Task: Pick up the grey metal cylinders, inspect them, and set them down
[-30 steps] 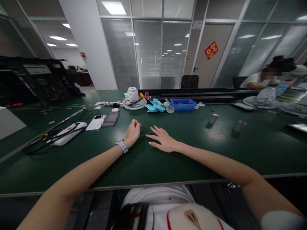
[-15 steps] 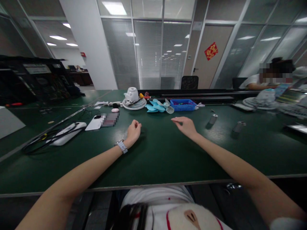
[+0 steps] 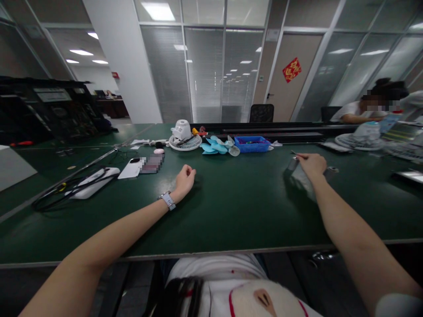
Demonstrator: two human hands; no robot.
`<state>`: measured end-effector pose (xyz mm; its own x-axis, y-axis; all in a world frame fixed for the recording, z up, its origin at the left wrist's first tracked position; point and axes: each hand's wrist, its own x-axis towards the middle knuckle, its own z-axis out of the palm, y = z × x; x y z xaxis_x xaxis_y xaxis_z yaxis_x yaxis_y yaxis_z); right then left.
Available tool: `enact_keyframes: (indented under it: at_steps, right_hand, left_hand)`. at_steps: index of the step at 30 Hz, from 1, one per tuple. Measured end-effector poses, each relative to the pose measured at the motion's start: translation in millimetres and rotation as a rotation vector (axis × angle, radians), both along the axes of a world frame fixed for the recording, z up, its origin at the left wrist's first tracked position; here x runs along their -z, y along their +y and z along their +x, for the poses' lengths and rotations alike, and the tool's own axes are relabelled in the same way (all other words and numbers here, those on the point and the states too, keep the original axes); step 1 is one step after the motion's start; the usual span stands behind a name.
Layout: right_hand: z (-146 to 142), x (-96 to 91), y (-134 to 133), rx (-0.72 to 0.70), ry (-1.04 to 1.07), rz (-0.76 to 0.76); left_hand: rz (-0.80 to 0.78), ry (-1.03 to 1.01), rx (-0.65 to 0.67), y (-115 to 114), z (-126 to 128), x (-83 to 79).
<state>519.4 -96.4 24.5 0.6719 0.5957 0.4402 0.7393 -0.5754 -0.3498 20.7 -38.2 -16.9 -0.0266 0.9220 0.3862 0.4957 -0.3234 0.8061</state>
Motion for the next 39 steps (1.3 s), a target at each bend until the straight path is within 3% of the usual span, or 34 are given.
enact_keyframes:
  at_steps: [8,20,27,33,39]
  right_hand:
    - [-10,-3.2,0,-0.028,-0.014,0.053]
    - [-8,-3.1,1,-0.014,0.011,-0.088]
    - [-7,8.2,1,-0.014,0.067,0.046]
    - [-1,19.7,3,-0.076,0.117,0.161]
    - [-3,25.2,1,-0.132,0.128,0.225]
  left_hand:
    - [-0.013,0.003,-0.004,0,1,-0.2]
    - [-0.009,-0.009,0.006,2,1,2.3]
    - [-0.018,-0.011,-0.013,0,2,0.2]
    - [-0.045,-0.075,0.055,-1,2,-1.2]
    - [-0.045,-0.039,0.045,0,1,-0.3]
